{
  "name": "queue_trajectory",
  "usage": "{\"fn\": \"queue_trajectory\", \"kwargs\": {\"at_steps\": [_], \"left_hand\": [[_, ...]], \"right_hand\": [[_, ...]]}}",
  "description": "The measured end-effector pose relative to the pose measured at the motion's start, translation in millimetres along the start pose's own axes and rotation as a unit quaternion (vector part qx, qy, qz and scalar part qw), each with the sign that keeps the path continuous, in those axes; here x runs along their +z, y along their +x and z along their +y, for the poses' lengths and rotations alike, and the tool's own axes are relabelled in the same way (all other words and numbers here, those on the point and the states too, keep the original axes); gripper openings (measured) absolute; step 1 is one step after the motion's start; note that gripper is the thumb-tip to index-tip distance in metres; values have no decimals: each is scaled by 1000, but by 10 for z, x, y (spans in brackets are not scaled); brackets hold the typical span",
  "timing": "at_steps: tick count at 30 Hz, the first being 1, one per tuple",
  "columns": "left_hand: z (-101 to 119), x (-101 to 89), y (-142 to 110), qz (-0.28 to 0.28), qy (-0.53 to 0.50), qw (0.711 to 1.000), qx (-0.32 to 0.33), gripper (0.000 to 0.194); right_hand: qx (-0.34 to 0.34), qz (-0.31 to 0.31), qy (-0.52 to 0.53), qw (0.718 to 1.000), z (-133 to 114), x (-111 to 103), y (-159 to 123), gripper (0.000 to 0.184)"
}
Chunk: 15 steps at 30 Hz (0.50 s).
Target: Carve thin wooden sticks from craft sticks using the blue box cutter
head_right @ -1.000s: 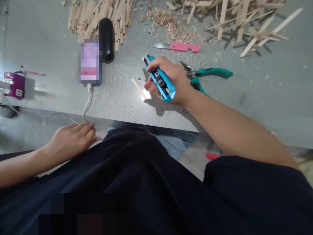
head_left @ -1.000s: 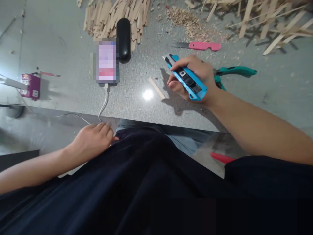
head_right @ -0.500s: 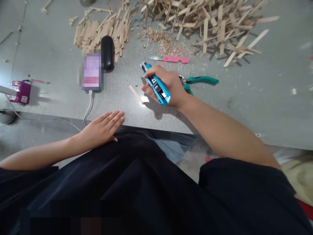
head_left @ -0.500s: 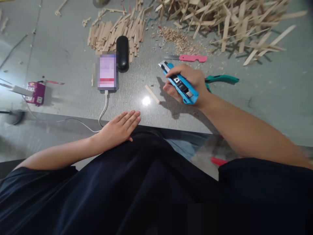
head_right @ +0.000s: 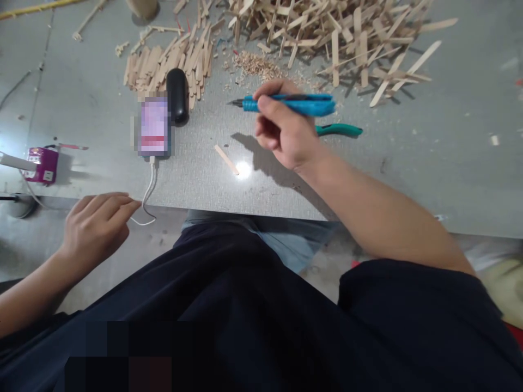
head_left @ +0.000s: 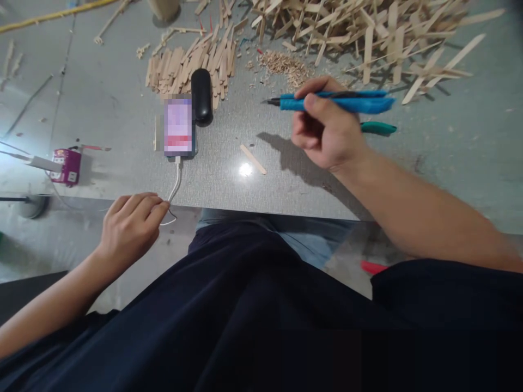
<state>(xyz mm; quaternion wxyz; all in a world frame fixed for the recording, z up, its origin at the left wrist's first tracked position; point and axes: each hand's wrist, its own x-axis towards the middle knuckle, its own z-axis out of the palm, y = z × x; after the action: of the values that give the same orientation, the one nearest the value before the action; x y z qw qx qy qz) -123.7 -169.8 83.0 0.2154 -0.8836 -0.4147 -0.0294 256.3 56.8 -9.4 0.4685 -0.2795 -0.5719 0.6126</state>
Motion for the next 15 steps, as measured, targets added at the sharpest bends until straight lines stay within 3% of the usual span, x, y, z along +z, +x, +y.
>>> {"fn": "queue_trajectory", "kwargs": {"at_steps": [3,6,12,15], "left_hand": [[2,61,214,72,-24,997,31,18],[46,153,489,86,-80,989,87,3],[231,384,1144,123,-102,964,210,18],[295,518,1406,97,-126,960,231,22]], "right_hand": [[39,2,44,998,-175,-168,53,60],[49,12,57,997,-397,-238,10,57],[-7,48,76,996,-573,-240,-23,62],[-25,52,27,998,-595,-281,-13,66]]}}
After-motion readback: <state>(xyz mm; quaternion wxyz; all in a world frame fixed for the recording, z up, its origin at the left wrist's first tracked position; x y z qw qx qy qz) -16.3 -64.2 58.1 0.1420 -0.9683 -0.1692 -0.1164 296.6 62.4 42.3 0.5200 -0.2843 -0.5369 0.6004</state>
